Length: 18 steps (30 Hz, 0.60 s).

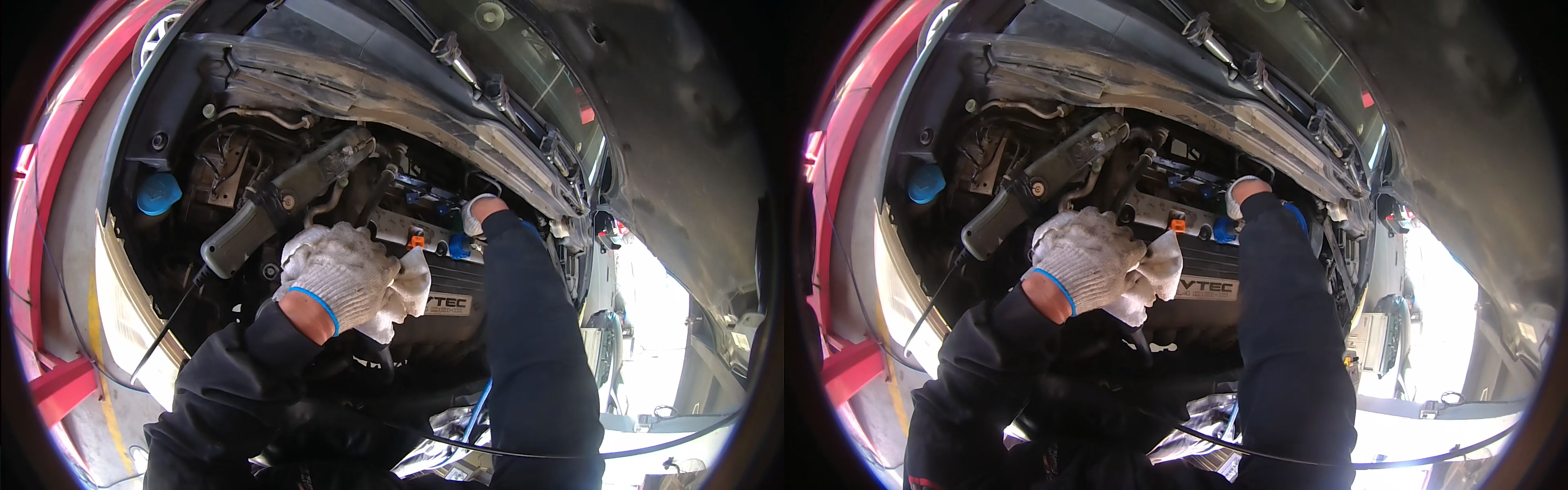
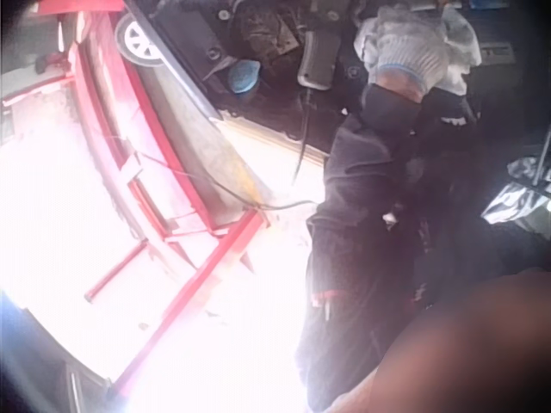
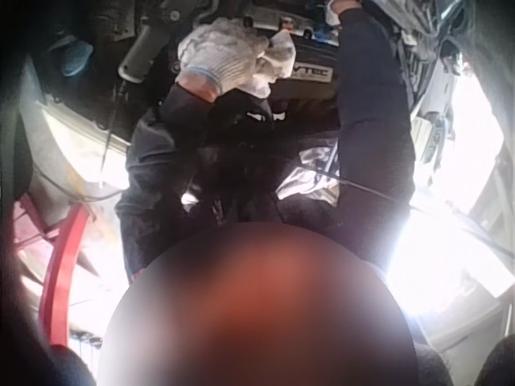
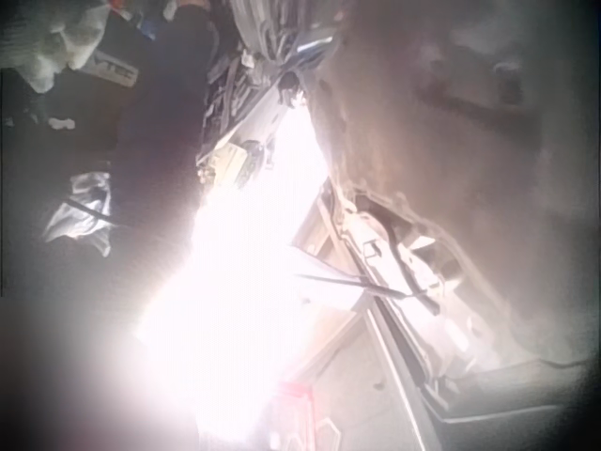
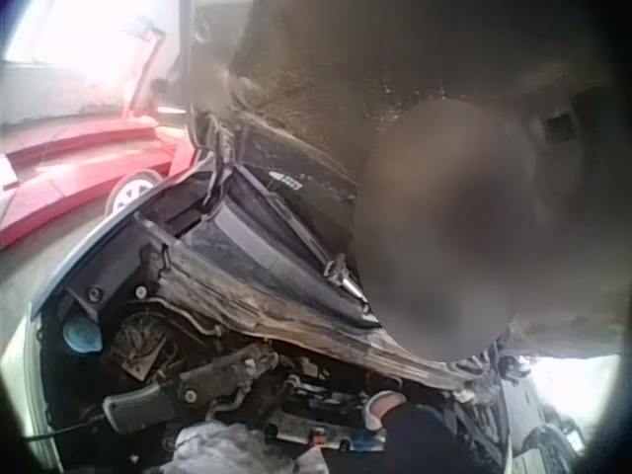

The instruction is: The person cleans the engine bay of a car with the hood open. They use a blue air hose to blow off dust and debris from various engine components while holding a white cloth to catch residue. The person repeatedly wipes and blows different areas of the engine throughout the clip.

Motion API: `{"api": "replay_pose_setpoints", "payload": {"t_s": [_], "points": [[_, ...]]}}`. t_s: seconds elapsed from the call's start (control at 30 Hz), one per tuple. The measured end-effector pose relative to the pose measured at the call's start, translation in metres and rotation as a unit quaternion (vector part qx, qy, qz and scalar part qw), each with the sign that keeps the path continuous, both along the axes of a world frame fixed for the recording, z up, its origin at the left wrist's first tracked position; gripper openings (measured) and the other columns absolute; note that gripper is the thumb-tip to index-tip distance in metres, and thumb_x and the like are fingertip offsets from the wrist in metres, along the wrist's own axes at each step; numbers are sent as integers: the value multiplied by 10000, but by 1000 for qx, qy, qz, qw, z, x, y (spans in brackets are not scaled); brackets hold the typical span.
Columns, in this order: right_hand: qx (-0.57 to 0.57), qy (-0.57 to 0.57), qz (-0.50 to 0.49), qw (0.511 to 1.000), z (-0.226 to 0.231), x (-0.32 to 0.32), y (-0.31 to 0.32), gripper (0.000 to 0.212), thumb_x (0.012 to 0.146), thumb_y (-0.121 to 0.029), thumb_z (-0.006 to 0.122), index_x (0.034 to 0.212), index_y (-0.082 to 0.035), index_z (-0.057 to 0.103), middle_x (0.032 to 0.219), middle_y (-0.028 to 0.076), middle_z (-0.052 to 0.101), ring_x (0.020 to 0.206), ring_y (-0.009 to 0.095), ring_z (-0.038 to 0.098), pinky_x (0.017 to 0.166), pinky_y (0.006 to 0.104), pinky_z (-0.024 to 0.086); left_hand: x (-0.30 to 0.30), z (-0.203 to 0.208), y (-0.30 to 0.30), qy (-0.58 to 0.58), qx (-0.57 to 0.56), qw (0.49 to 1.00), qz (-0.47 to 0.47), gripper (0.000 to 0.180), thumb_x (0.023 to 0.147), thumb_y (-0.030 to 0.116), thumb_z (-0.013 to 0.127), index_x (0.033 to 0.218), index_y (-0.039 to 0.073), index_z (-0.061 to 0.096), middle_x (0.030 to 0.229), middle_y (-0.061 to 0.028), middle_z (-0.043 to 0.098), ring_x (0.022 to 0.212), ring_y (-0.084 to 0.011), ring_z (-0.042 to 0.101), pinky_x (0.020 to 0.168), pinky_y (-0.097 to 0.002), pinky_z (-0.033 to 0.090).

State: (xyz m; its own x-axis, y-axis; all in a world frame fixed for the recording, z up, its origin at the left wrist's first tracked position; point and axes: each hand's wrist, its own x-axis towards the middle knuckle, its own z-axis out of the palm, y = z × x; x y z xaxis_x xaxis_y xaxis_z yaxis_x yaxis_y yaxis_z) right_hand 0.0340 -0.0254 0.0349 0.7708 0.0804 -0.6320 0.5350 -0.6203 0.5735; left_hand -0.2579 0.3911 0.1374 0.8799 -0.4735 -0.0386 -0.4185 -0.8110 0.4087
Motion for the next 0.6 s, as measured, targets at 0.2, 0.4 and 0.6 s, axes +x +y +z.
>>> {"api": "replay_pose_setpoints", "payload": {"t_s": [0.2,0.4,0.6], "points": [[-38,28,-18,999,39,-22,59,418,766,-208,775,1140,-24,807,1179,210,787,1052,394,765,840,458,607,-1,-5,0,-22,-21,1000,1,373,938,479,709,1191,215,786,1157,-27,751,1188,-286,674,1036,-491,542],[-49,37,-10,998,34,-26,69,409,772,-220,776,1134,-31,811,1174,204,790,1045,391,767,834,461,606,-3,-8,0,15,-39,999,17,396,938,477,708,1200,189,782,1170,-40,751,1195,-309,664,1036,-503,543],[-49,30,-7,998,17,-24,71,401,779,-232,778,1128,-38,814,1169,198,792,1037,388,769,827,464,605,7,-1,-2,78,6,997,-23,460,926,490,719,1252,168,766,1229,-50,736,1244,-320,629,1037,-522,532]]}}
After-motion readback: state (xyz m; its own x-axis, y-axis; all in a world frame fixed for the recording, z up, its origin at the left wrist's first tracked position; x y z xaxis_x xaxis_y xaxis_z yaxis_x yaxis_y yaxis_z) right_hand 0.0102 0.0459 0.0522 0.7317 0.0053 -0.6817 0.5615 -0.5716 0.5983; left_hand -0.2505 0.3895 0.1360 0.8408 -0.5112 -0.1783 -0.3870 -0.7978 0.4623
